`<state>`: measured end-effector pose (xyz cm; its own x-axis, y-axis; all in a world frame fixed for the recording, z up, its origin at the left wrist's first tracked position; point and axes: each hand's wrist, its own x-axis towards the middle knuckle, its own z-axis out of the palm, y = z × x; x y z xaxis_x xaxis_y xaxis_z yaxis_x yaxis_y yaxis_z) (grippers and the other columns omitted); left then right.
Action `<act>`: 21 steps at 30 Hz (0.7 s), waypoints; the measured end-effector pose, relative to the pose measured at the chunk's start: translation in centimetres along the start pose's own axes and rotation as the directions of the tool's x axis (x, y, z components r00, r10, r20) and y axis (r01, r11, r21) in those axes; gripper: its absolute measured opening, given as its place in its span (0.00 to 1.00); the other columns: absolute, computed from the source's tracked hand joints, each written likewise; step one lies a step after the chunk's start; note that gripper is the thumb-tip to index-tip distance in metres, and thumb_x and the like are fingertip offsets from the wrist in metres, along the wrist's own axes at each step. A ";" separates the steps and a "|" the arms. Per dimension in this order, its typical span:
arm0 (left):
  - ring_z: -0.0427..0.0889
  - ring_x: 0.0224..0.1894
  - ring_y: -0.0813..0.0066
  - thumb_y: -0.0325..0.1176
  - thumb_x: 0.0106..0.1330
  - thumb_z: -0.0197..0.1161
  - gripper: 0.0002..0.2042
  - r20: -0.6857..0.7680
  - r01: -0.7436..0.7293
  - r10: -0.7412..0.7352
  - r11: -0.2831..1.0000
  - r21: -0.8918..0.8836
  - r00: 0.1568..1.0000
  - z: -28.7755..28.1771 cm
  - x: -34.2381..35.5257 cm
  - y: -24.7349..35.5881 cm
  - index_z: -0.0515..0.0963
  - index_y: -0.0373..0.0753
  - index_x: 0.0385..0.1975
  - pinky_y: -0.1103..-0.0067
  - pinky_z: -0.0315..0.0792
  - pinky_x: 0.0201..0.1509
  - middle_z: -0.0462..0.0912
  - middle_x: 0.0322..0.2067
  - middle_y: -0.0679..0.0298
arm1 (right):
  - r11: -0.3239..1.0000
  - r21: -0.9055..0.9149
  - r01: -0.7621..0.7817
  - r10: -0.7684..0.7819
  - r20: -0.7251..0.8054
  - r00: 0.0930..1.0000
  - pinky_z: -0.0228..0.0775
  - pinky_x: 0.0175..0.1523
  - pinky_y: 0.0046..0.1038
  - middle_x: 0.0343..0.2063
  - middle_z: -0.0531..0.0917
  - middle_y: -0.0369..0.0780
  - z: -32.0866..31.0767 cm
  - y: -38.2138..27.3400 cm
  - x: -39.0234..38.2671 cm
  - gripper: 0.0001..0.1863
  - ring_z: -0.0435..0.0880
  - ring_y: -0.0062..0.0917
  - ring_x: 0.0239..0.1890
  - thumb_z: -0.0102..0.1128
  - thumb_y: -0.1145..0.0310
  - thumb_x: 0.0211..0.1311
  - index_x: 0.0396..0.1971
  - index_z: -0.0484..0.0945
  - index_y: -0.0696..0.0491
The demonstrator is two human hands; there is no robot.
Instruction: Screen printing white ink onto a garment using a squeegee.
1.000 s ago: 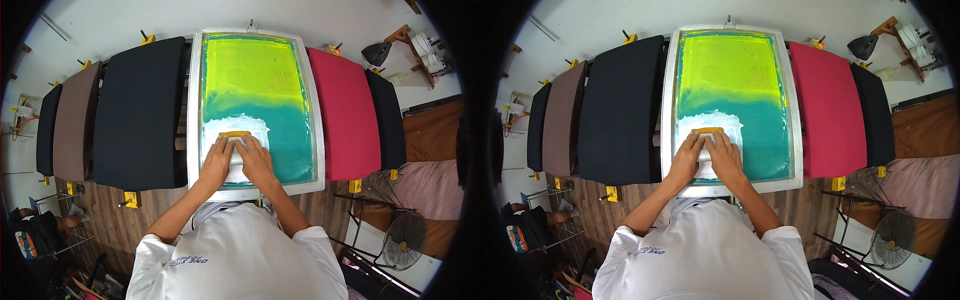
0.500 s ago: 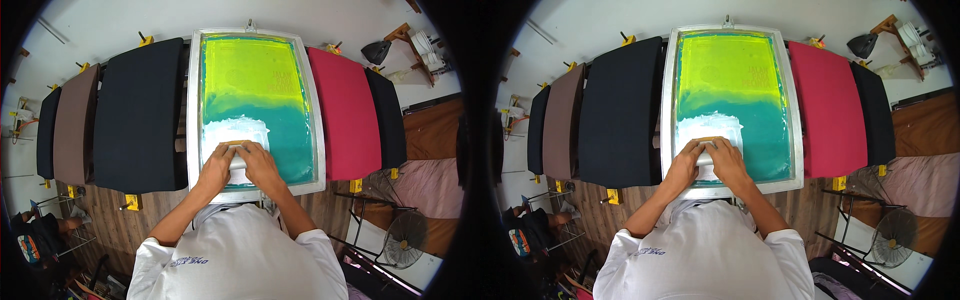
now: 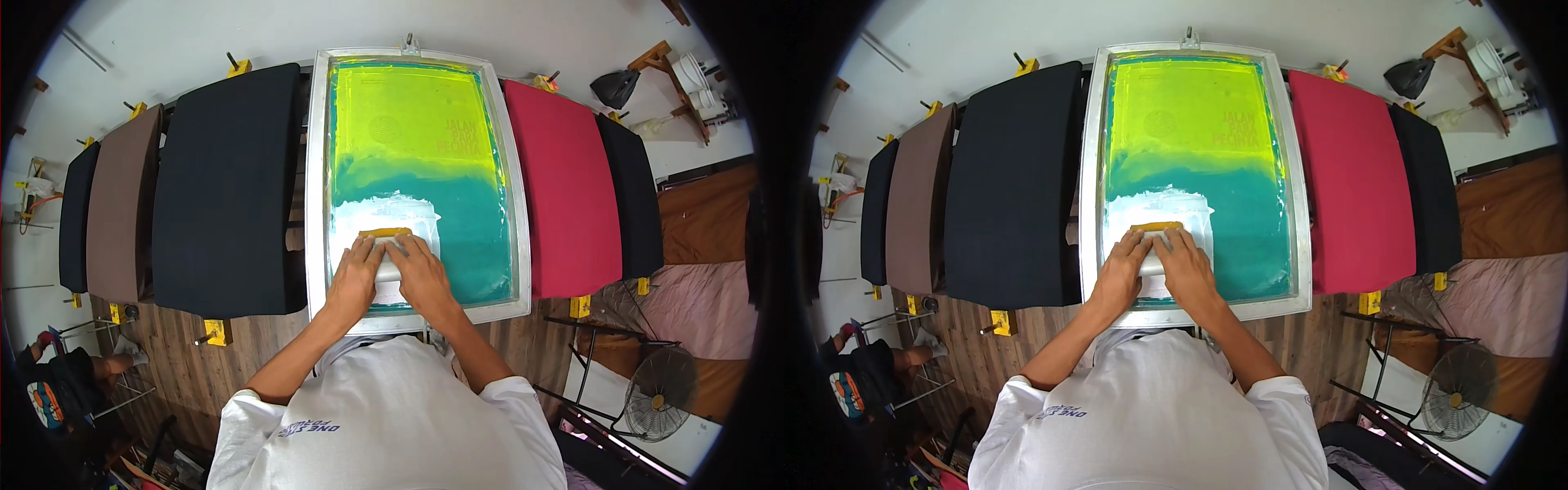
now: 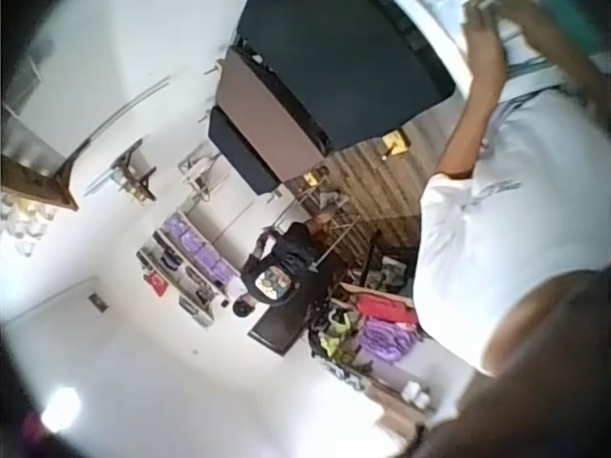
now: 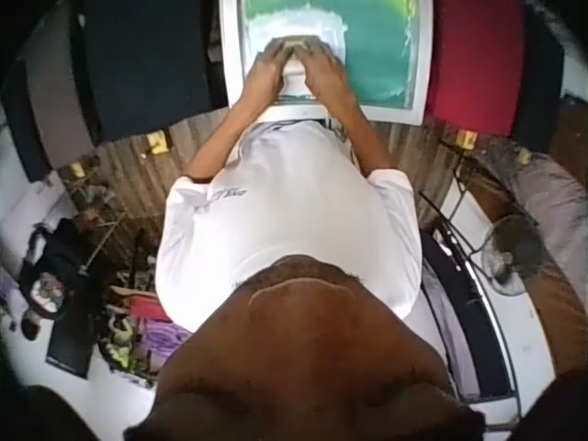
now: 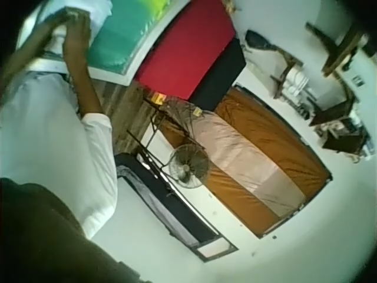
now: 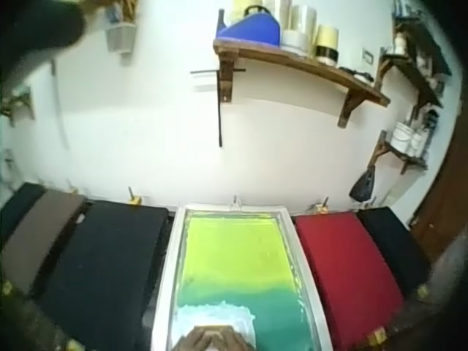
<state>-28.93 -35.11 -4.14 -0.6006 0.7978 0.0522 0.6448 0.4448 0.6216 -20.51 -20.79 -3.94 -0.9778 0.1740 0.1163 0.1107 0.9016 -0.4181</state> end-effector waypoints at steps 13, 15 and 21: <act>0.66 0.67 0.44 0.11 0.50 0.57 0.29 0.095 0.052 -0.045 0.995 -0.080 0.994 -0.9 -0.4 1.1 0.72 0.29 0.58 0.51 0.62 0.68 0.70 0.61 0.42 | 0.998 0.042 -0.042 0.036 0.144 0.989 0.75 0.49 0.39 0.54 0.77 0.48 -1.9 -0.7 -0.2 0.23 0.73 0.41 0.60 0.56 0.83 0.50 0.50 0.79 0.58; 0.66 0.66 0.43 0.11 0.50 0.57 0.29 0.042 0.025 -0.023 0.999 -0.044 0.999 0.2 -0.6 0.6 0.72 0.29 0.58 0.51 0.62 0.67 0.70 0.61 0.41 | 0.999 -0.003 -0.041 0.041 0.053 0.998 0.75 0.50 0.39 0.54 0.77 0.48 -0.4 -0.6 -0.7 0.23 0.73 0.41 0.60 0.56 0.83 0.50 0.50 0.79 0.58; 0.65 0.67 0.42 0.12 0.53 0.55 0.28 0.108 0.065 -0.060 0.997 -0.038 0.992 0.8 -1.8 0.8 0.71 0.29 0.59 0.51 0.61 0.68 0.69 0.62 0.40 | 0.989 0.109 -0.097 0.086 0.108 0.990 0.70 0.60 0.39 0.53 0.78 0.49 -1.2 -0.9 -1.6 0.29 0.74 0.43 0.59 0.55 0.89 0.42 0.51 0.79 0.59</act>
<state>-26.95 -35.87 -4.34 -0.5842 0.8086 -0.0698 0.5861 0.4798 0.6529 -18.82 -21.44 -2.67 -0.9783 0.2065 -0.0182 0.1854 0.8319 -0.5230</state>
